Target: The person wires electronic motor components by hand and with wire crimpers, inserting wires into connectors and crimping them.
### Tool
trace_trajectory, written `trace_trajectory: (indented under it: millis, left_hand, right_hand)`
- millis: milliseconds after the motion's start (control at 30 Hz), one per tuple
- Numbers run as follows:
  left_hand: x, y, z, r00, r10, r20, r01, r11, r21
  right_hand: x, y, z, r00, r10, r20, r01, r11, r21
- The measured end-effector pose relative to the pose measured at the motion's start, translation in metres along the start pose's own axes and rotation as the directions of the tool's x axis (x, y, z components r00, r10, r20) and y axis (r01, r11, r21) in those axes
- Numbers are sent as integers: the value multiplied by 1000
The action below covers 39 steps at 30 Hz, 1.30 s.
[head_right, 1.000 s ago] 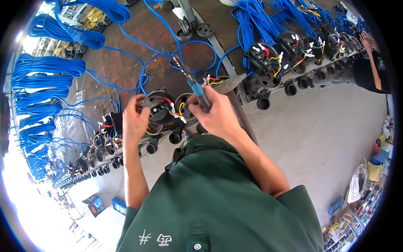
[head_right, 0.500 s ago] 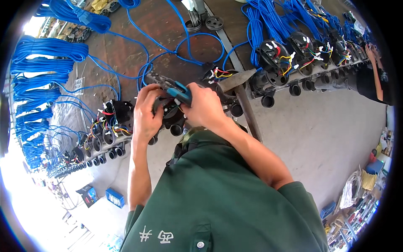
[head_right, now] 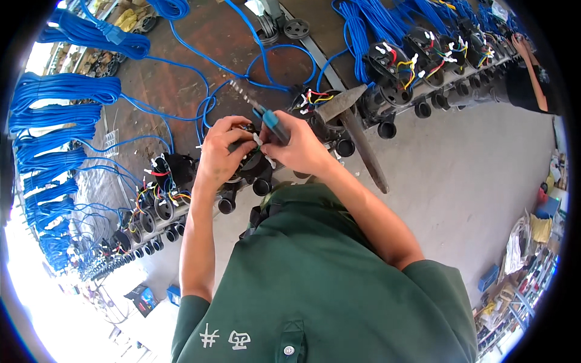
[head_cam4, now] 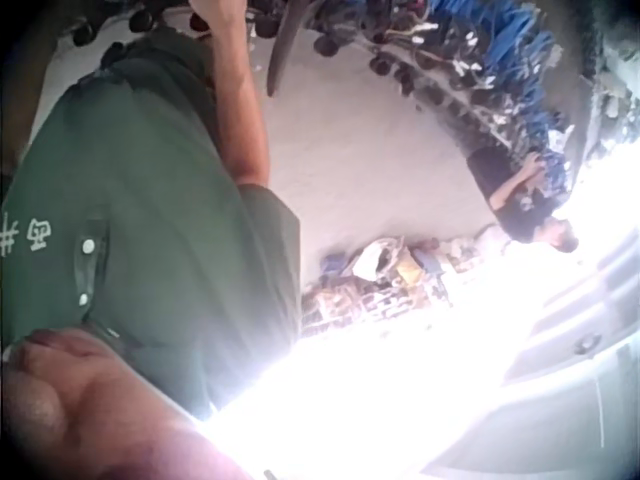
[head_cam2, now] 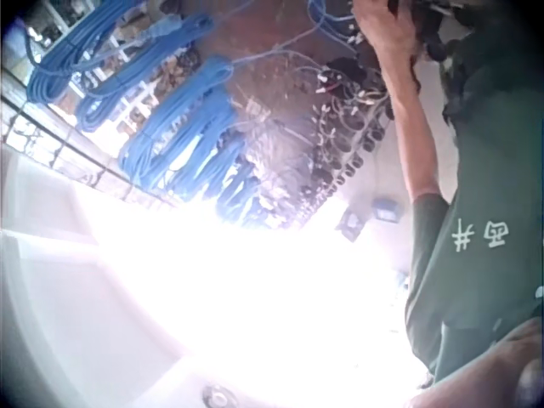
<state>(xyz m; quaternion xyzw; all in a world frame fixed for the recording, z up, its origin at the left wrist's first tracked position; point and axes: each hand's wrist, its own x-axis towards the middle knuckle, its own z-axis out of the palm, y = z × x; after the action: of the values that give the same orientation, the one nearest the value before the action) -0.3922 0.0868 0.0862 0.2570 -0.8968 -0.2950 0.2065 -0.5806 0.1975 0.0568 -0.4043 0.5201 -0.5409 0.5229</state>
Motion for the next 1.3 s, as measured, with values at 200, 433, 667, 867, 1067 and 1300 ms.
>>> trace_trajectory:
  millis: [200, 433, 667, 867, 1067, 1300]
  left_hand:
    - [-4, -7, -2, 979, -203, -3, 193, 934, -299]
    - [-11, -19, -4, 922, -377, 89, 349, 712, -610]
    - [-16, -25, 9, 933, -359, 30, 304, 738, -602]
    - [-6, -13, 10, 979, -193, -61, 168, 941, -293]
    - [2, -2, 7, 975, -216, -59, 182, 916, -356]
    - [17, -42, -22, 929, -108, 354, 337, 644, -687]
  right_hand:
    - [-3, -3, -6, 993, 19, -118, -25, 998, -57]
    - [-14, -7, 0, 991, 81, -109, -84, 996, -24]
    - [-9, -15, 2, 996, 16, -90, -30, 987, -155]
    - [14, -40, 16, 977, -40, -211, -34, 942, -334]
    - [34, -44, 19, 977, 20, -211, -140, 806, -575]
    - [34, -42, 27, 954, -283, -103, 154, 752, -641]
